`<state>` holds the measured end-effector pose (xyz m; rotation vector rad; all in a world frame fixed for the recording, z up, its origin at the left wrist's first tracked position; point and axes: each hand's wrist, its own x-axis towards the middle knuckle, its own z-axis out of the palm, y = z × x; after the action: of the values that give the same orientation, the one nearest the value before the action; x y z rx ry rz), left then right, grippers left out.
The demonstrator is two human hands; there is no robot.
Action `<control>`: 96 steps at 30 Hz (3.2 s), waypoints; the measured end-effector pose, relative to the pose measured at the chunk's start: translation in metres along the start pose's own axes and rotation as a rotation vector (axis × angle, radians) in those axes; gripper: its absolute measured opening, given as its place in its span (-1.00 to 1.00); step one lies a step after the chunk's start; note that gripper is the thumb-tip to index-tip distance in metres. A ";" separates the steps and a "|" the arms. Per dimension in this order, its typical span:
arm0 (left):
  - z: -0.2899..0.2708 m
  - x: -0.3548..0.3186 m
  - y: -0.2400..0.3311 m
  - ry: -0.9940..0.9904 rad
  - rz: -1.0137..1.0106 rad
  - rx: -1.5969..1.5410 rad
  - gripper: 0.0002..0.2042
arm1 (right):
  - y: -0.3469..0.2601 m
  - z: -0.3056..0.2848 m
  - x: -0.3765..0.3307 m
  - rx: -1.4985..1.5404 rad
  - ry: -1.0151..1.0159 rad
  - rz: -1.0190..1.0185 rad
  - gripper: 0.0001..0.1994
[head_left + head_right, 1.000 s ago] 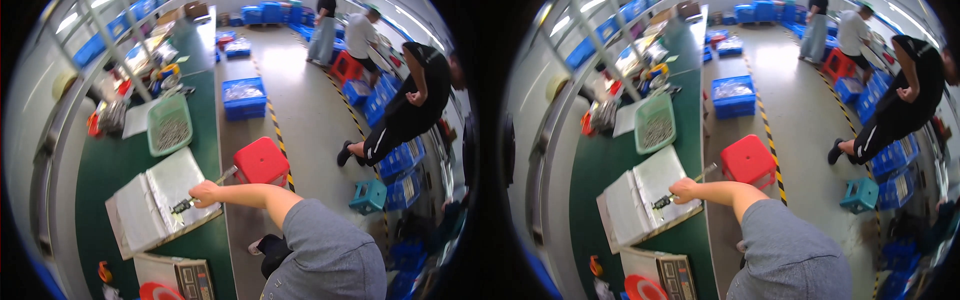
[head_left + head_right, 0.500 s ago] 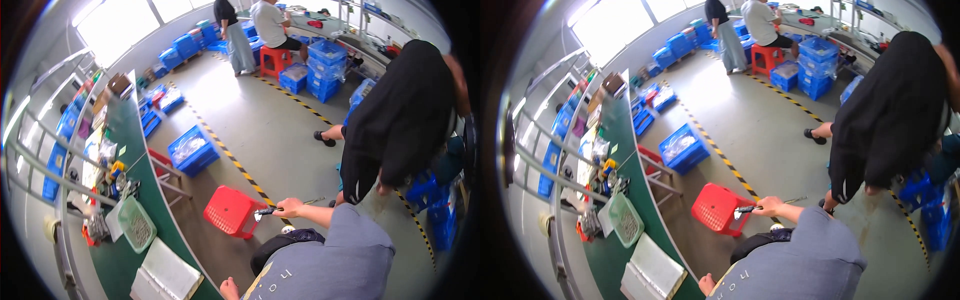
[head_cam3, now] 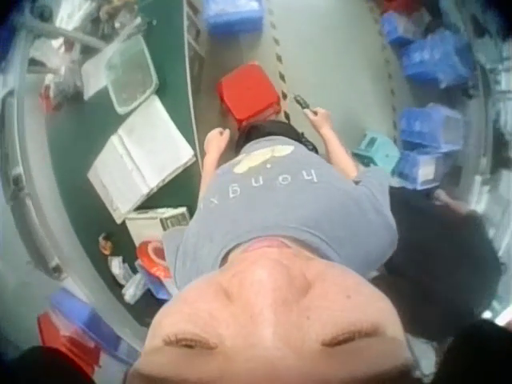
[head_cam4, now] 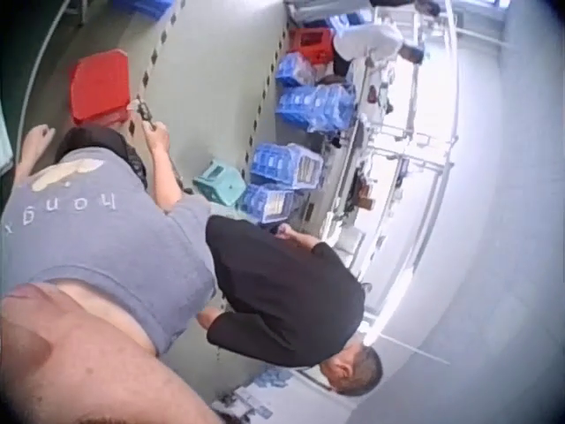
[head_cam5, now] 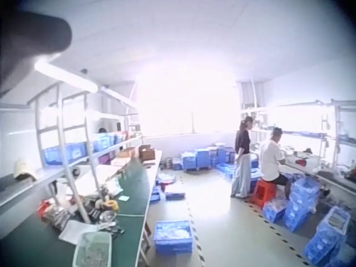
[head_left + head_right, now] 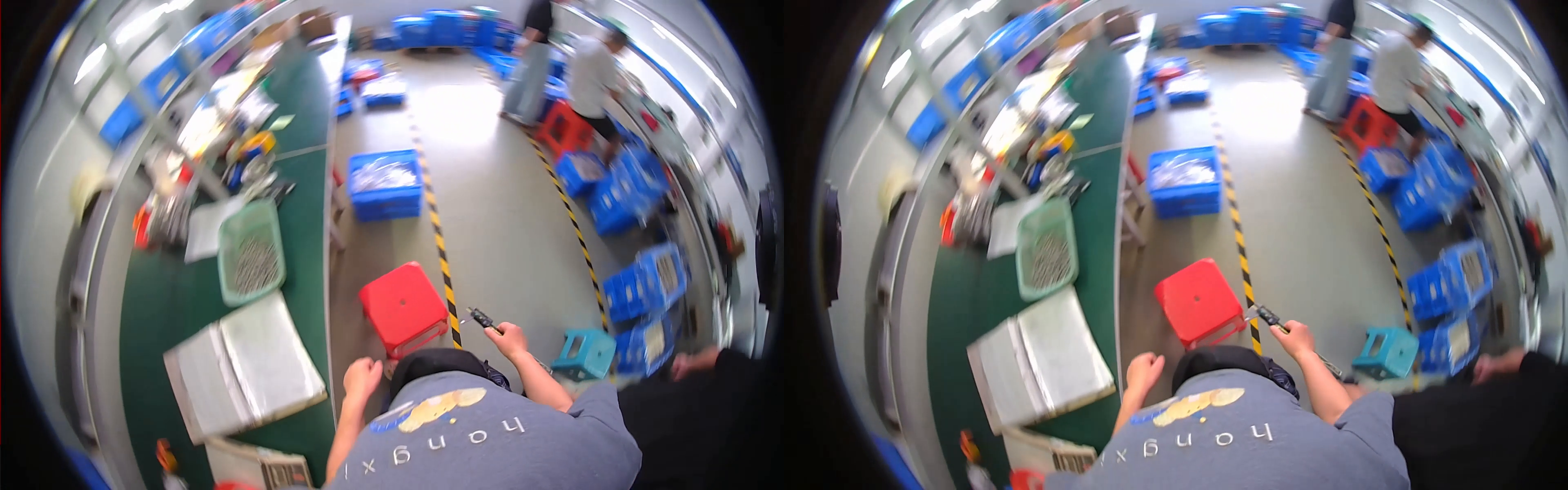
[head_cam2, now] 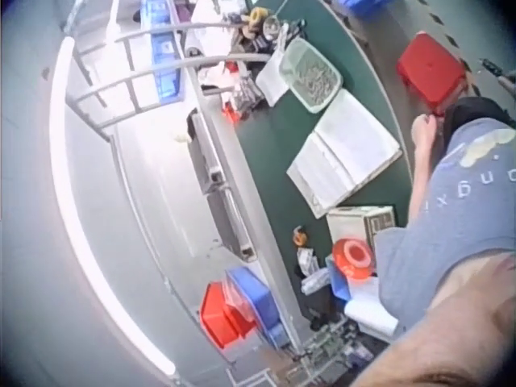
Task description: Using digital calipers and a micrometer to measure the dimensions of small metal components during a quality control check.
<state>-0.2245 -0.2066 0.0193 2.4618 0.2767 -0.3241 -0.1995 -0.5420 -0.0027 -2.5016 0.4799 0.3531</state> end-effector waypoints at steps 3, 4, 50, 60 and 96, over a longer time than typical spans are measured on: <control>-0.010 0.010 -0.002 -0.035 -0.066 -0.024 -0.67 | -0.025 0.003 0.028 -0.033 0.000 -0.026 -0.54; -0.013 0.005 -0.009 -0.054 -0.050 -0.017 -0.67 | -0.029 0.007 0.031 -0.026 0.008 -0.041 -0.54; -0.034 0.252 -0.035 1.227 -1.559 0.180 -0.79 | -0.408 0.100 0.388 0.111 -0.635 -0.815 -0.76; -0.029 0.255 -0.042 1.138 -1.622 0.021 -0.84 | -0.550 0.202 0.387 0.423 -0.690 -1.148 -0.86; -0.038 0.238 -0.035 1.138 -1.556 -0.093 -0.74 | -0.671 0.222 0.272 -0.196 -0.587 -1.186 -0.52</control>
<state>-0.0019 -0.1276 -0.0418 1.5206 2.4981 0.5304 0.2877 0.0354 0.0444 -2.2266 -1.2507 0.5943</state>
